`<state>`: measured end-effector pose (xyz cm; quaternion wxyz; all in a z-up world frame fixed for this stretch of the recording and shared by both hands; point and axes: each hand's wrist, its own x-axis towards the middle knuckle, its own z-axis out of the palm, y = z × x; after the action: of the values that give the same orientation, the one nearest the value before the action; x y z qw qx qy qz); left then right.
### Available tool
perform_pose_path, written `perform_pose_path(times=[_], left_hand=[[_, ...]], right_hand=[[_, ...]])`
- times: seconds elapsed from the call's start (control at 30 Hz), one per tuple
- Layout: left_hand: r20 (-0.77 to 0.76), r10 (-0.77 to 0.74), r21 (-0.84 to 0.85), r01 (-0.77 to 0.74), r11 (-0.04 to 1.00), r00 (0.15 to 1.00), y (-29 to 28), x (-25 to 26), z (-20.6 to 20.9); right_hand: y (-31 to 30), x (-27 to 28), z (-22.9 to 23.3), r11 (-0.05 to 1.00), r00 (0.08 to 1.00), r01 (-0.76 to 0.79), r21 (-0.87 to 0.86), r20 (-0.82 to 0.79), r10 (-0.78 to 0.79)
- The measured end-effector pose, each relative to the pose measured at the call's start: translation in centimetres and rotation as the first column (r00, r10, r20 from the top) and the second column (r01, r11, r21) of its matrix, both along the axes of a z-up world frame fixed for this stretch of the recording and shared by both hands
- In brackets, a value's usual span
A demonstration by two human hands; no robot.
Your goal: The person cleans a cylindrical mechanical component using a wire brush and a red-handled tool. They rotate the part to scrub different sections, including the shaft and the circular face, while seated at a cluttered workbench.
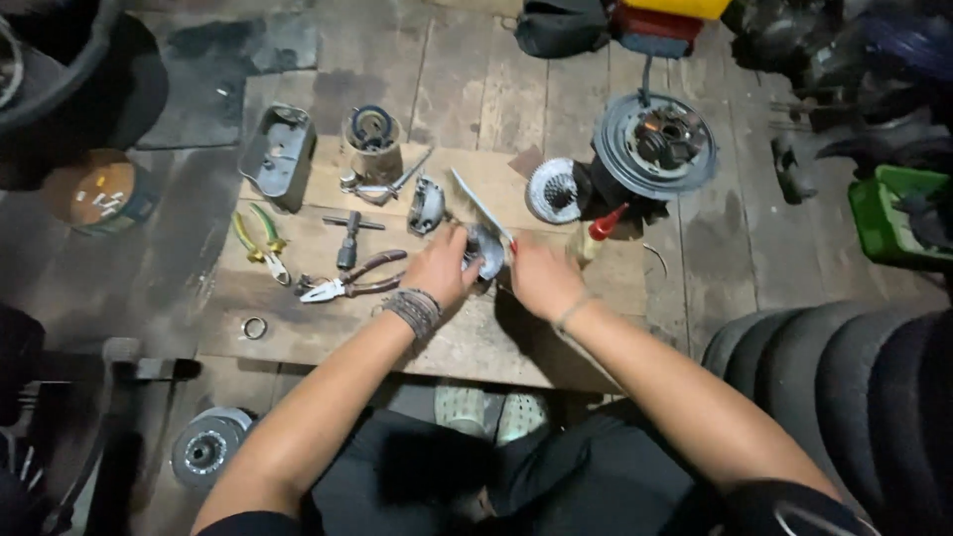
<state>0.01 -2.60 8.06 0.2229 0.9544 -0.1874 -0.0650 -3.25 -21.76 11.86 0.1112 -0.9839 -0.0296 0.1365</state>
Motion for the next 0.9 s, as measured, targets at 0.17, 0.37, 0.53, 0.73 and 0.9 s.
perform_pose_path(times=[0.17,0.37,0.53,0.73,0.9], left_hand=[[-0.037,-0.005,-0.012,0.004,1.0,0.999,0.3,-0.3,-0.1],[-0.062,0.056,0.093,-0.05,0.994,0.996,0.2,0.2,0.0],[-0.082,0.059,0.093,-0.051,0.994,0.995,0.0,0.1,-1.4],[-0.082,0.01,0.069,-0.004,0.998,0.997,0.5,-0.7,-1.1],[-0.016,-0.05,0.056,0.051,0.997,0.999,0.0,-1.1,-0.3]], right_hand=[[-1.5,0.4,2.2,0.998,0.993,0.069,0.015,0.1,-0.07],[-0.1,-1.3,3.9,0.997,1.0,0.014,0.072,-0.007,-0.014],[-1.3,1.9,0.4,1.0,0.999,-0.013,0.023,0.038,0.012],[-0.1,-2.1,7.8,0.986,0.996,0.094,0.141,-0.023,-0.091],[-0.8,1.4,0.6,1.0,0.999,0.005,0.02,0.041,-0.006]])
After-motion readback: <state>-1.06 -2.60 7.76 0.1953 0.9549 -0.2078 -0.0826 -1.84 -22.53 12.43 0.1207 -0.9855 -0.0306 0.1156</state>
